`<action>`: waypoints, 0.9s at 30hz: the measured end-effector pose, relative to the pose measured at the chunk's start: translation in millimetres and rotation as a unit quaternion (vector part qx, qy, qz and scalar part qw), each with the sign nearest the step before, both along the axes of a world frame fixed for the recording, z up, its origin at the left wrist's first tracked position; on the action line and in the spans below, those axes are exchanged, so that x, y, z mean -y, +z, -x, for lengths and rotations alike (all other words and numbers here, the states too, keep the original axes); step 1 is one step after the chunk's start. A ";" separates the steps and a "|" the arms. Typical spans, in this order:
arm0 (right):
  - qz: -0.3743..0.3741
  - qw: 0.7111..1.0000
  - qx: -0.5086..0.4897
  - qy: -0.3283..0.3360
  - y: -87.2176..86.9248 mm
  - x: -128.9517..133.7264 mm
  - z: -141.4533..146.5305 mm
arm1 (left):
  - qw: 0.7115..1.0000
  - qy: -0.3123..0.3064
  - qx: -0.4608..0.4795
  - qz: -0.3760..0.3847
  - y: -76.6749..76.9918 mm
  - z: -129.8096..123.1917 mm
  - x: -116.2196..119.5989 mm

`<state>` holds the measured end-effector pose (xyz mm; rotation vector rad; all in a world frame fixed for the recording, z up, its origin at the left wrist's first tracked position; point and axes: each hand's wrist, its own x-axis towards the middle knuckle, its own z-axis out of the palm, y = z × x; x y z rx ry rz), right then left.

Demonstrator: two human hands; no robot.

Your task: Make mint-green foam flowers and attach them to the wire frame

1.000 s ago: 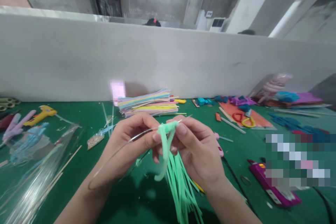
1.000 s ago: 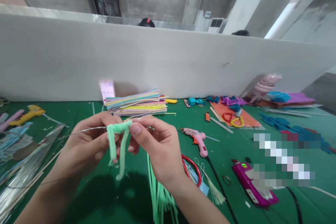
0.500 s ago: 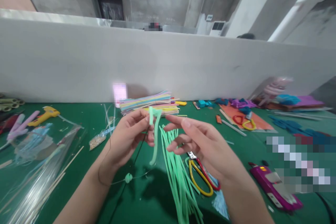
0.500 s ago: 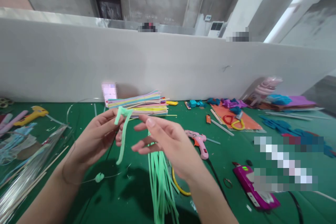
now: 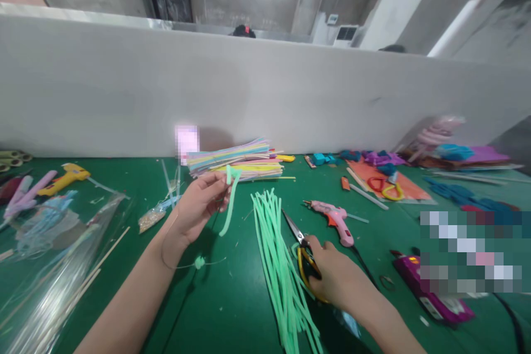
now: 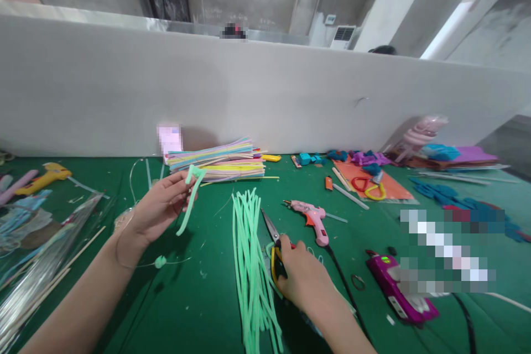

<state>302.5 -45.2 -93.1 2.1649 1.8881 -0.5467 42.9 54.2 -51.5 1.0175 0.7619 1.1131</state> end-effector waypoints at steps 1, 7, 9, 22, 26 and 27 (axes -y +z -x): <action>0.004 1.000 -0.009 0.000 -3.2 -0.1 -3.6 | 1.000 -0.002 0.000 -0.001 0.6 -0.4 0.9; -0.051 0.982 -0.180 -0.014 -23.8 -1.2 -32.9 | 0.999 -0.030 -0.005 -0.011 10.6 -3.4 12.2; -0.087 0.948 -0.295 -0.087 -29.9 2.3 -41.2 | 0.999 -0.038 -0.006 -0.015 14.5 -3.8 15.7; -0.299 0.845 -0.439 -0.057 6.8 28.8 -26.0 | 1.000 -0.021 0.001 -0.014 13.2 -4.9 14.9; -0.382 0.885 -0.263 0.036 23.2 22.9 -18.5 | 1.000 0.001 0.002 -0.009 10.6 -4.5 9.9; -0.424 0.878 -0.217 0.042 26.0 19.6 -16.8 | 1.000 0.005 0.003 -0.008 10.0 -4.2 8.8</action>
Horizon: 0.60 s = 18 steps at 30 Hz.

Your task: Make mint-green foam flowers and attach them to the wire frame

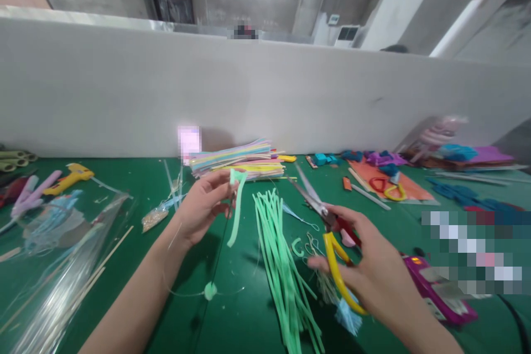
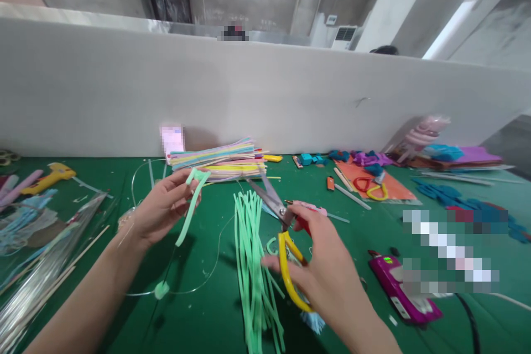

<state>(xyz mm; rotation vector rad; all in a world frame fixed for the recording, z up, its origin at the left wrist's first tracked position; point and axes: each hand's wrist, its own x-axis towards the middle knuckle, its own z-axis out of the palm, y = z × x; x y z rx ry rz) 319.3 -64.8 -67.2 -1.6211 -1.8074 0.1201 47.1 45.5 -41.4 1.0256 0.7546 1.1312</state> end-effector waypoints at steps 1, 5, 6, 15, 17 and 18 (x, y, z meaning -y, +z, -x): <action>-0.053 0.998 0.036 -0.018 1.8 -3.4 2.0 | 1.000 0.002 0.001 0.001 -0.5 0.4 -0.9; -0.188 0.971 0.149 0.023 1.1 -13.6 15.8 | 1.000 0.001 0.006 0.003 -0.5 1.1 -1.0; -0.199 0.966 0.163 0.042 0.2 -15.0 20.7 | 1.000 0.000 0.008 0.004 -0.2 0.8 -0.4; -0.226 0.959 0.164 0.040 0.8 -30.8 50.0 | 0.999 0.008 0.038 0.018 -1.0 -3.7 3.2; -0.223 0.961 0.158 0.046 0.5 -31.2 47.8 | 0.999 0.015 0.048 0.020 -0.9 -2.1 2.0; -0.223 0.961 0.156 0.048 0.0 -30.4 45.8 | 0.998 0.018 0.052 0.022 -0.7 -1.0 1.2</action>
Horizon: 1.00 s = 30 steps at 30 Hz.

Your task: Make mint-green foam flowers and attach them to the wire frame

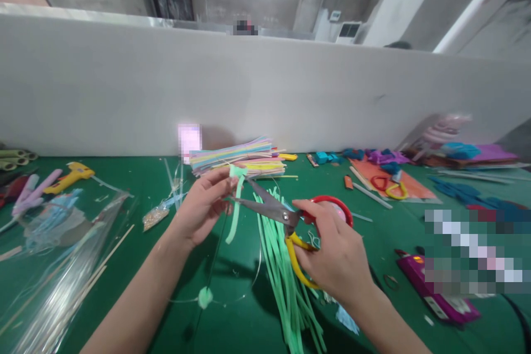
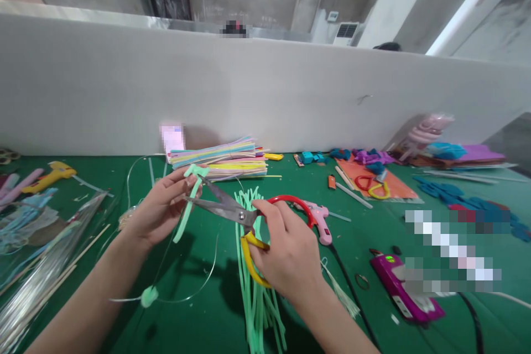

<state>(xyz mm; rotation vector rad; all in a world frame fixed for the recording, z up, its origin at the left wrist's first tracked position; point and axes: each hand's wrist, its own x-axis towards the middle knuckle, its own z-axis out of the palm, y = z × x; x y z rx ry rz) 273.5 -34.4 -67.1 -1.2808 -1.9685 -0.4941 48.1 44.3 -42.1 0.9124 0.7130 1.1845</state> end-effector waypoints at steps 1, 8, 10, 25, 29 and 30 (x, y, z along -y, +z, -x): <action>-0.001 1.000 0.001 -0.003 -0.5 1.2 -2.5 | 1.000 0.001 0.003 0.002 0.3 1.0 -0.7; -0.020 0.998 0.022 -0.060 -1.5 5.6 -9.5 | 1.000 -0.007 -0.008 0.002 -0.2 -2.3 1.1; -0.008 0.999 0.005 -0.046 0.6 3.6 -5.1 | 1.000 -0.013 -0.014 0.001 -1.0 -4.8 3.3; 0.008 0.999 -0.004 -0.041 11.6 -8.3 -2.5 | 0.997 -0.055 -0.046 -0.011 -3.3 -6.6 7.4; -0.003 0.999 0.038 -0.037 13.4 -14.7 -4.7 | 0.997 -0.049 -0.055 -0.010 -5.5 -7.5 7.1; -0.010 0.998 0.047 -0.037 13.6 -16.4 -5.2 | 0.997 -0.047 -0.056 -0.010 -5.2 -7.6 7.3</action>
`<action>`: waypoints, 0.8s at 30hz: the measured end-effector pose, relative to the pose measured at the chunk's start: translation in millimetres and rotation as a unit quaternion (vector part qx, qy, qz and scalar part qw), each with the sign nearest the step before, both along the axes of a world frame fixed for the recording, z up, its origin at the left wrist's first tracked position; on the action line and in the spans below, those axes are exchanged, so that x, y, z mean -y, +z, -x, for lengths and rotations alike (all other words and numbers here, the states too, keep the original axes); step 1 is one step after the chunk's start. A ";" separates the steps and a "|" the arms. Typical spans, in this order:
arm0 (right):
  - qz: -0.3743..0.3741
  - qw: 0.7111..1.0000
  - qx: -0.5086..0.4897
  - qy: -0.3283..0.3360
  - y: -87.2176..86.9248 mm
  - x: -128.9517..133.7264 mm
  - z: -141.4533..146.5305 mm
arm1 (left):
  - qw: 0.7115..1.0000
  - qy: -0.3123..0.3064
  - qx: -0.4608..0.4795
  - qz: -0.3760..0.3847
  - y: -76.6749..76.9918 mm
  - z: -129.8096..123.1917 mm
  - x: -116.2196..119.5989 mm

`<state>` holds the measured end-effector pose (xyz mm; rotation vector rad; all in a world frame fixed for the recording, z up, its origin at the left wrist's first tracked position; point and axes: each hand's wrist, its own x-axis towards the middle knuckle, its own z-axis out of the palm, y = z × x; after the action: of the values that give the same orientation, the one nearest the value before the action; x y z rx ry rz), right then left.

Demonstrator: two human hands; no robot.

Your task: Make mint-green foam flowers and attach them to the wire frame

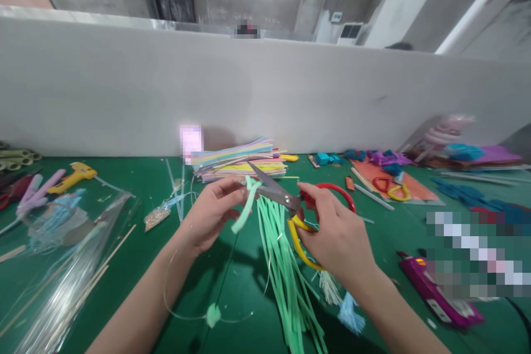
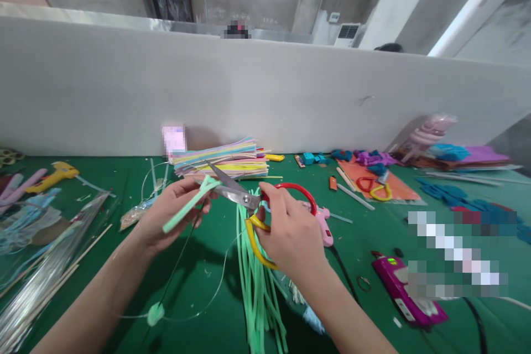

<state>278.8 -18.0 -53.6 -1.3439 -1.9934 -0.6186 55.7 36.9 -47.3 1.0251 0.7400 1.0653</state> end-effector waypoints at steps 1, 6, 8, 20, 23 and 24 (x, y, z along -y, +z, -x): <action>-0.009 1.000 0.009 0.001 0.0 -1.7 -0.6 | 1.000 0.000 0.000 0.000 0.8 -0.1 0.4; -0.038 0.998 0.042 0.013 -2.5 -9.8 -4.1 | 1.000 -0.007 0.004 0.009 6.6 -1.1 3.6; -0.035 0.998 0.051 0.024 -4.7 -14.2 -5.5 | 1.000 -0.005 0.006 0.016 7.4 -1.4 3.8; 0.138 0.984 0.111 -0.014 -12.5 -36.2 -1.5 | 0.994 0.044 0.028 0.097 -5.1 -4.4 -10.4; 0.198 0.969 0.141 -0.032 -7.8 -38.9 1.3 | 0.991 0.054 0.039 0.112 -7.6 -4.9 -12.1; 0.211 0.965 0.149 -0.035 -6.0 -40.0 2.1 | 0.991 0.057 0.043 0.117 -8.7 -5.1 -13.0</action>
<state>276.7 22.0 -59.6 -1.6558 -2.4300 -0.4630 60.8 49.9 -56.0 0.7386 0.8389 1.0853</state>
